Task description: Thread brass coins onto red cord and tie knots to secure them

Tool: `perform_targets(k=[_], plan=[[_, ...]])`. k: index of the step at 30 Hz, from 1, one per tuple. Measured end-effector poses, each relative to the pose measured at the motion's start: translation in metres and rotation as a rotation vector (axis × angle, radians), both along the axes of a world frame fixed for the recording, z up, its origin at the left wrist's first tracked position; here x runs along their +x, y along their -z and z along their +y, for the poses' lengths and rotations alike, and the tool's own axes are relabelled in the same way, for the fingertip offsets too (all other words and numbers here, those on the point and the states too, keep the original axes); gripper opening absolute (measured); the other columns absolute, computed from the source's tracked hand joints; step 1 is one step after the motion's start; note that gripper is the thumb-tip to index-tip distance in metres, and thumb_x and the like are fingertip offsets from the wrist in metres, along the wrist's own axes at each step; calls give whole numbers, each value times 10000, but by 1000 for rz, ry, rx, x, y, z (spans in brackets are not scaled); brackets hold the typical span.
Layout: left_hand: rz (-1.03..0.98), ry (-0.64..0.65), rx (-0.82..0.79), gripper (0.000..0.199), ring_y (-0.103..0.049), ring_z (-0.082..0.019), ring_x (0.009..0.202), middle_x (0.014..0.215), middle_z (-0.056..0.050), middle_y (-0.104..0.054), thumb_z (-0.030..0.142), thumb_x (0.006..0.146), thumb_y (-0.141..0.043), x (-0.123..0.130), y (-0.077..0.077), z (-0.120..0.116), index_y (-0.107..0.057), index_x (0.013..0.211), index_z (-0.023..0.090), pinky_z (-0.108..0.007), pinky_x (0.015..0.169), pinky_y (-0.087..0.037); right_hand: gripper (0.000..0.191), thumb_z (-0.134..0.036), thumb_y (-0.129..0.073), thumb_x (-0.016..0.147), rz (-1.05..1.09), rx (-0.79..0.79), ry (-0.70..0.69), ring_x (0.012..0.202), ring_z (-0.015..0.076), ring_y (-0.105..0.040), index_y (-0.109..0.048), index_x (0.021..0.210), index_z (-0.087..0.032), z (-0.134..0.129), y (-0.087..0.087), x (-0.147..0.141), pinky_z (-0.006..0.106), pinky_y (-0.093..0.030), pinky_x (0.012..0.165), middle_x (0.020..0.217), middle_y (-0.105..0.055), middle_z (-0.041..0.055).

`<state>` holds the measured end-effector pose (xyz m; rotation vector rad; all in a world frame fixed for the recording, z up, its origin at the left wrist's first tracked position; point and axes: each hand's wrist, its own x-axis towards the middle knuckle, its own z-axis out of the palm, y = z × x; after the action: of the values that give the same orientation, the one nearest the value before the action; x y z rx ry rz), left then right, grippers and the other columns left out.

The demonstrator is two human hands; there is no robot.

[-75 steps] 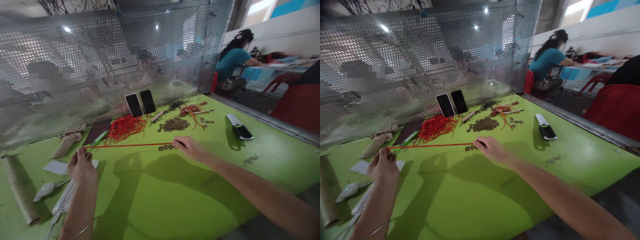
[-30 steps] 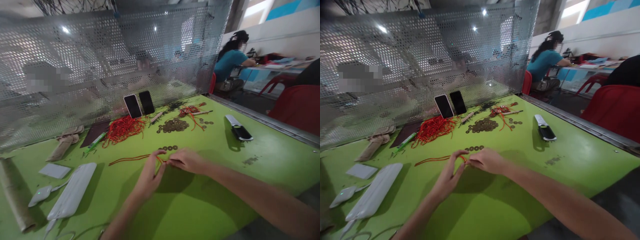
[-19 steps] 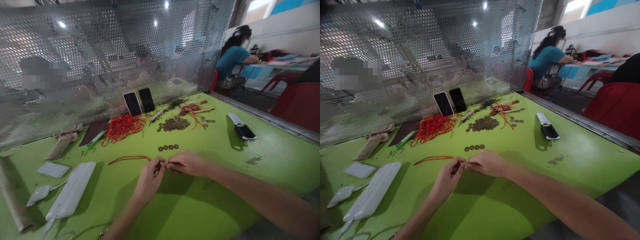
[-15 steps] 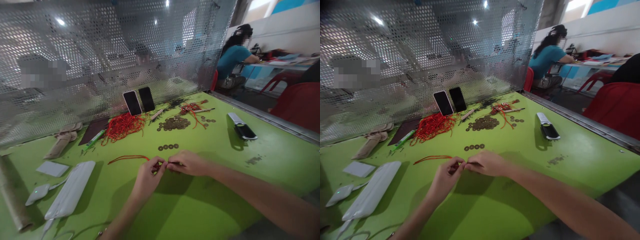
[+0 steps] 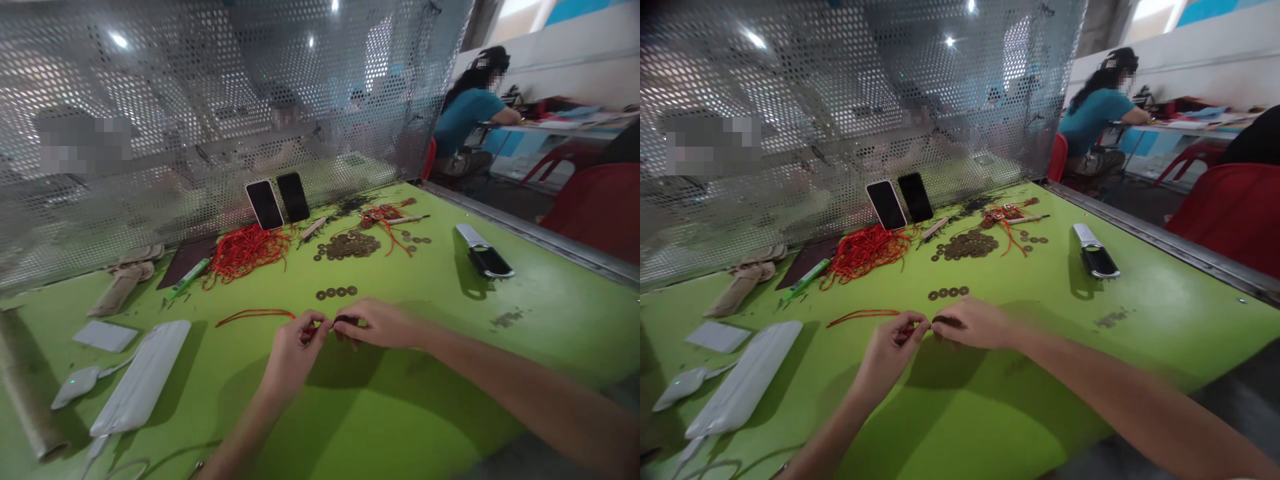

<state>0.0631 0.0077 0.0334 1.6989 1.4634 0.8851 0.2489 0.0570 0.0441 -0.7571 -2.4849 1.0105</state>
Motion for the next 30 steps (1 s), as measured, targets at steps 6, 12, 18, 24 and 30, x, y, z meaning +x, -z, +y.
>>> perform_targets(k=[6, 12, 18, 24, 30], plan=[[-26, -35, -9, 250, -405, -91, 470, 529, 38, -486, 419, 805, -536, -1, 1, 1, -622, 787, 186, -200, 436, -269, 422, -446, -402, 910, 59, -70, 34, 500, 101, -565, -636, 750, -133, 3, 3, 1, 185, -361, 484, 579, -647, 14], [-132, -43, -42, 240, -435, -86, 471, 578, 19, -570, 396, 742, -615, 0, 0, 1, -658, 853, 188, -185, 418, -271, 418, -407, -335, 938, 65, -176, 33, 537, 108, -586, -625, 812, -133, 1, 1, 1, 192, -392, 506, 610, -653, 27], [-69, -46, -35, 211, -389, -82, 440, 555, 21, -562, 375, 748, -606, -1, 0, -1, -665, 836, 193, -189, 394, -231, 363, -345, -363, 927, 17, -45, 28, 541, 107, -557, -634, 806, -135, 1, 2, 0, 212, -394, 516, 642, -643, 26], [5, -24, 24, 172, -502, -115, 507, 663, -12, -661, 326, 762, -591, -4, 2, -1, -687, 843, 207, -207, 460, -363, 219, -282, -571, 818, 192, 122, 88, 774, 142, -568, -585, 987, -143, 0, 9, -3, 243, -473, 648, 931, -617, 69], [123, 8, 71, 148, -565, -131, 564, 665, 2, -676, 257, 784, -553, -5, -1, -2, -694, 814, 225, -219, 535, -445, 103, -230, -600, 815, 140, 241, 101, 749, 157, -550, -627, 850, -137, 2, 12, -2, 274, -436, 667, 802, -632, 50]])
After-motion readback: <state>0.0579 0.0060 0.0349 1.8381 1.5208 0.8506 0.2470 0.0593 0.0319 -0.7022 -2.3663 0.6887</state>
